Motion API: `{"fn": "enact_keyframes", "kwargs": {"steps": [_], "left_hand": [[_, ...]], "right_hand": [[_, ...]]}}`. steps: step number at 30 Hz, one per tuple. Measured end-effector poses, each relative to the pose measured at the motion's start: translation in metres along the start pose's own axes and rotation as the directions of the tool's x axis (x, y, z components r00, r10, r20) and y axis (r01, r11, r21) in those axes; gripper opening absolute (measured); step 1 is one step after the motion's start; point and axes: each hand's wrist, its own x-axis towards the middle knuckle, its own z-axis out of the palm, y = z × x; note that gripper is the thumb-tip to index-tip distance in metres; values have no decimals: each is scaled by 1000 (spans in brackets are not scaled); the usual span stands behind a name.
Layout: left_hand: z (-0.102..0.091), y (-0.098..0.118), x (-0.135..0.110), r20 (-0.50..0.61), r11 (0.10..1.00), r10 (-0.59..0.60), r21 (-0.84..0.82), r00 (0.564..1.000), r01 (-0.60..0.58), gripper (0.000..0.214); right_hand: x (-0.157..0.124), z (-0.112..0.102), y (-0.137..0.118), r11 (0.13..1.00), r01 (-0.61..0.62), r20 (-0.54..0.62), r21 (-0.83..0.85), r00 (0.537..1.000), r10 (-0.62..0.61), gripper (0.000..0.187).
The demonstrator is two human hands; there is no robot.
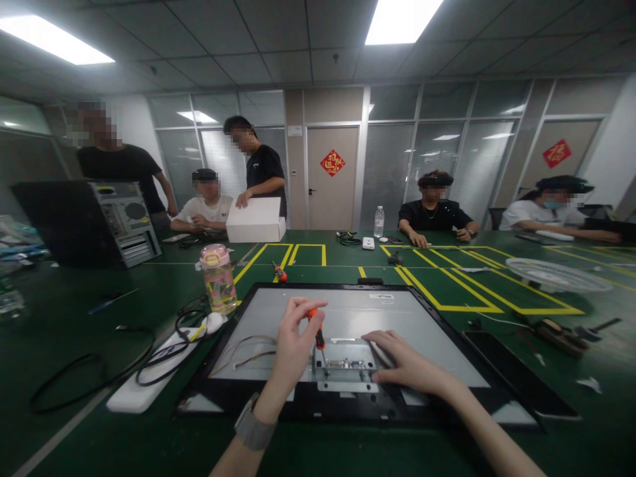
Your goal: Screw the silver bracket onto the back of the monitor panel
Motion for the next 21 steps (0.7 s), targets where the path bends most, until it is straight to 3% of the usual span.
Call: {"fn": "enact_keyframes", "kwargs": {"steps": [10,13,16,18,21], "left_hand": [[-1,4,0,36,986,-120,-116,992,124,30],[0,1,0,37,995,-62,-79,997,65,23],[0,0,0,-46,997,51,55,998,-49,13],[0,2,-1,-70,992,81,101,994,-74,16],[0,5,-2,6,998,49,48,999,-50,28]], "right_hand": [[0,0,1,1000,0,5,-9,1000,0,67],[0,0,0,1000,-3,4,-10,1000,3,66],[-1,0,-1,1000,2,-1,-12,1000,-2,65],[-1,0,0,1000,5,-4,-13,1000,-5,66],[0,1,2,1000,8,-4,-8,1000,-8,65]]}}
